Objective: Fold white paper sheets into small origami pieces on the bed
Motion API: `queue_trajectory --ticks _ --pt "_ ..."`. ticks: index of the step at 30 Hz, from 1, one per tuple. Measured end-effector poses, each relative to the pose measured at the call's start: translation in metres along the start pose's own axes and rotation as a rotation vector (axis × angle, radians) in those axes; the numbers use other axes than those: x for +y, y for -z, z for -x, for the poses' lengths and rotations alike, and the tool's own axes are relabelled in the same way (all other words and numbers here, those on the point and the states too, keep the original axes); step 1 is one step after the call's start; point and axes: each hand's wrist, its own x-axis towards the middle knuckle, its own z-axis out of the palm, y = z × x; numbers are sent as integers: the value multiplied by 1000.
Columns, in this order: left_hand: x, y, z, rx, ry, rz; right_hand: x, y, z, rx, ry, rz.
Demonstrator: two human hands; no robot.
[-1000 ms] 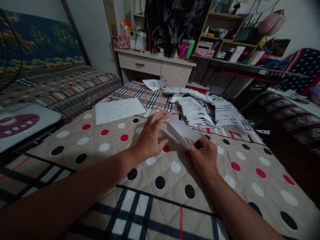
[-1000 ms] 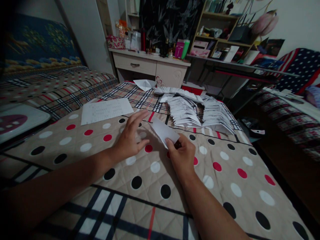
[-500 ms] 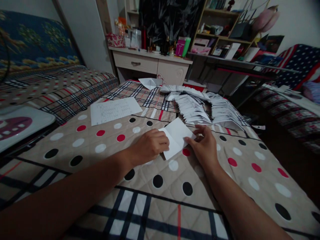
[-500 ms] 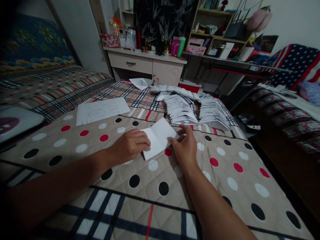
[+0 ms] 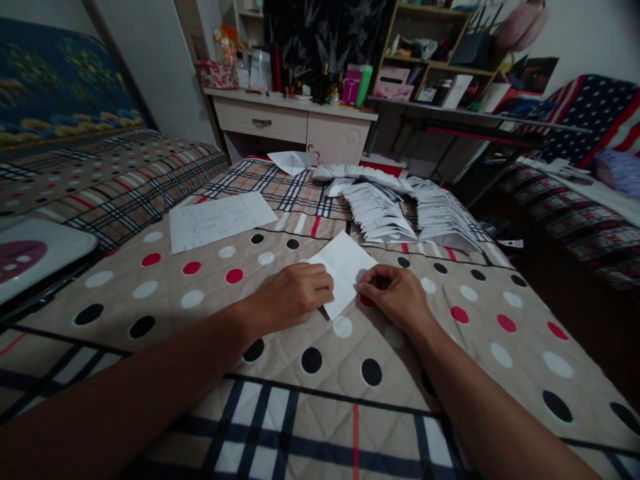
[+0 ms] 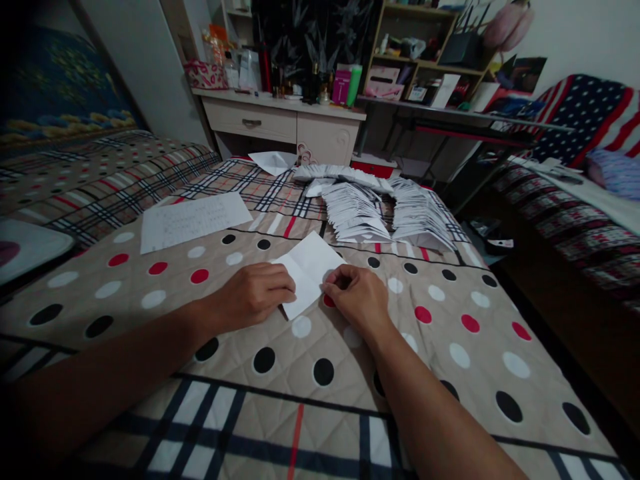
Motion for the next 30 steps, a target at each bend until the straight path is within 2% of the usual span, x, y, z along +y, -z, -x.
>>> queue_trajectory --ticks 5,14,17,21,24,30 --pt "3 4 -1 -16 4 33 0 2 -2 -62 18 -22" --pt "4 2 -2 10 40 103 1 2 -4 -69 23 -18" --pt "2 -2 -2 40 134 176 0 2 -4 -82 7 -17" --pt "0 -9 -2 87 330 250 0 2 -4 -96 15 -16" --pt "-2 -12 -4 75 478 217 0 2 -4 -83 28 -19" --pt "-3 -12 -7 39 661 229 -1 3 -4 -88 20 -3"
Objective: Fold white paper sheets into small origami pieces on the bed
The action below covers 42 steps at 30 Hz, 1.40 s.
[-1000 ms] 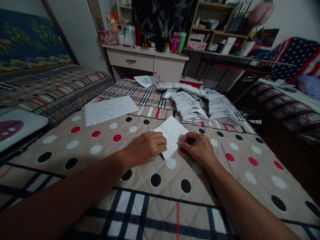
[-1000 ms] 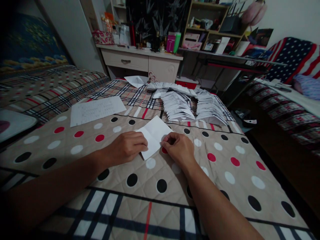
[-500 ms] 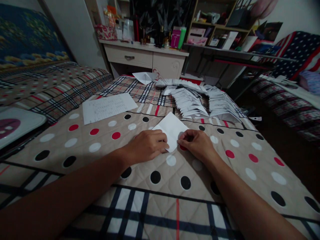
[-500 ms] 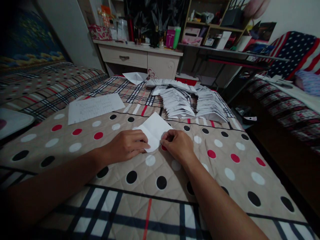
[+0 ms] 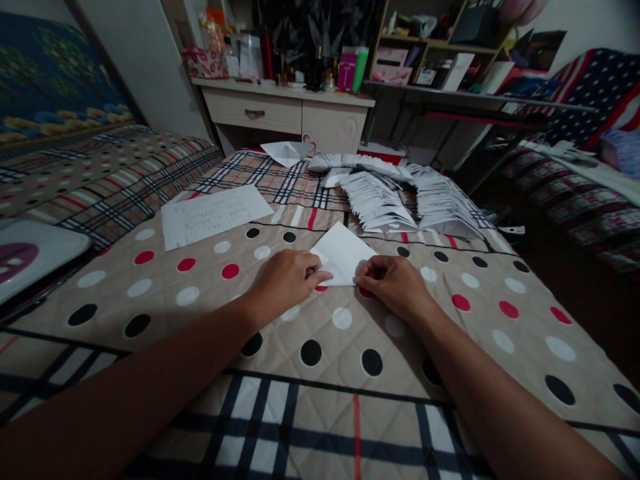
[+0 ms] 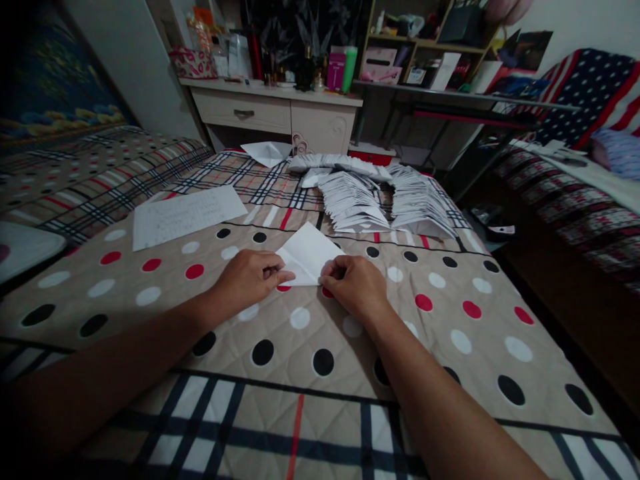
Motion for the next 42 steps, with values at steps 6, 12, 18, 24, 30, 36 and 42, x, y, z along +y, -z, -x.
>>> queue_trajectory --ticks 6,12,18,24,30,36,42 --pt "0 -2 -3 4 86 38 -4 2 1 -12 -15 28" --pt "5 -1 -4 -18 109 -31 -5 3 1 -26 -24 73" --pt "7 1 -6 -64 113 -107 -5 2 1 -27 -36 77" --pt "10 2 -5 -85 103 -181 -7 4 1 -27 -24 110" --pt "10 2 -4 -87 104 -188 -13 3 4 -4 -62 170" --pt "8 0 -4 -63 112 -163 -16 -1 6 27 -55 223" --pt "9 -2 -4 -50 141 -137 -16 -1 7 35 -52 242"
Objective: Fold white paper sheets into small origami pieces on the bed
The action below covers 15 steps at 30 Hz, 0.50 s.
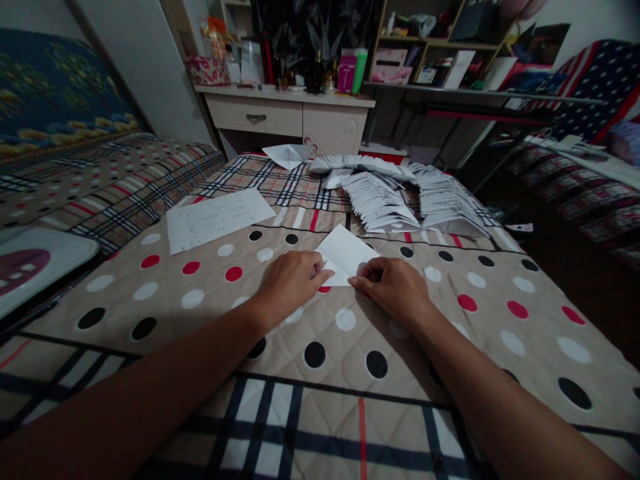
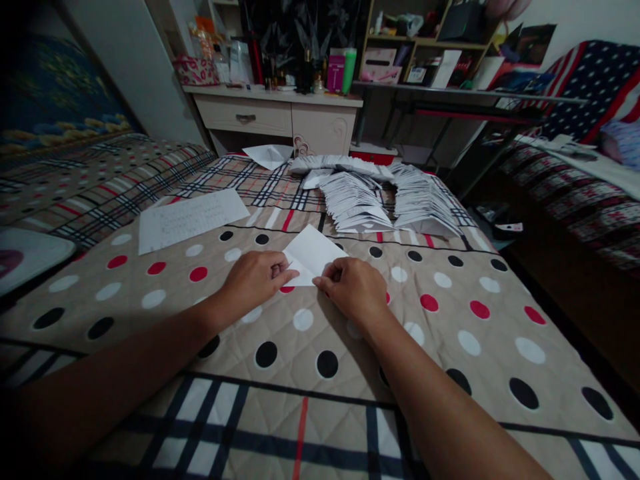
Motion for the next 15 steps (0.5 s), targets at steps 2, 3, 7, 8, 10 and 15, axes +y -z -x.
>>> queue_trajectory --ticks 2,3,7,8,10,15 --pt "2 2 0 -11 29 -30 0 0 0 0 -1 3" --pt "4 3 0 -18 44 -53 0 0 0 2 -2 3" --pt "9 6 -2 -47 93 -182 -1 0 1 1 -4 4" --pt "10 7 -4 -53 106 -215 -1 0 1 1 -5 5" --pt "11 7 -6 -63 130 -272 -2 0 1 6 -7 6" --pt "13 6 -5 -8 -59 -311 -2 0 1 6 10 5"
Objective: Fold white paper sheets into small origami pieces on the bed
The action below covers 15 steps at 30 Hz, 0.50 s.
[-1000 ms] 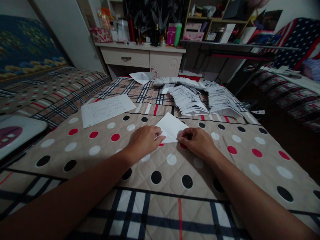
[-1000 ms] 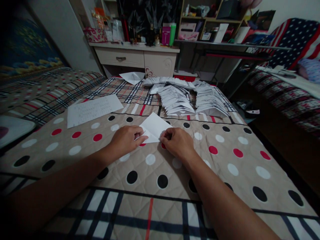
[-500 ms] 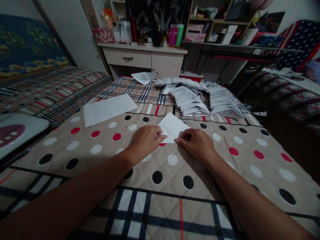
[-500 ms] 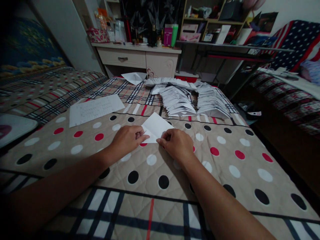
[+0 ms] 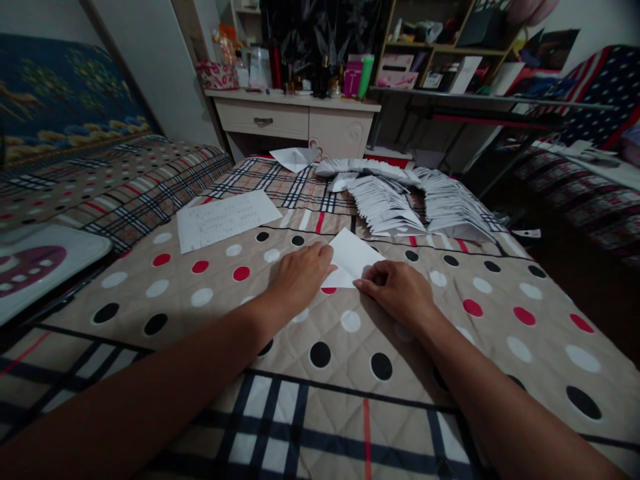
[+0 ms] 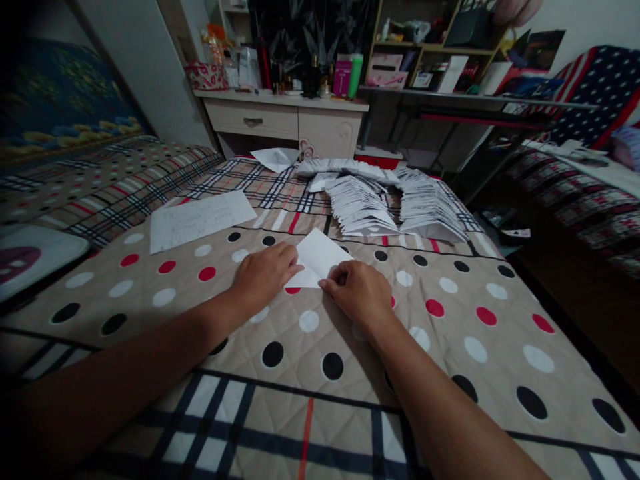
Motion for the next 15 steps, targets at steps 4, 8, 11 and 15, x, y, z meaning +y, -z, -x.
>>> queue_trajectory --ticks 4,8,11,15 --pt "4 -2 10 61 -302 48 1 -1 0 10 12 8" --pt "9 -3 18 45 -394 120 2 -2 -1 14 22 16" --pt "12 0 20 24 -383 88 2 -3 1 51 21 31" --pt "13 7 20 -9 -401 29 3 -5 2 92 18 18"
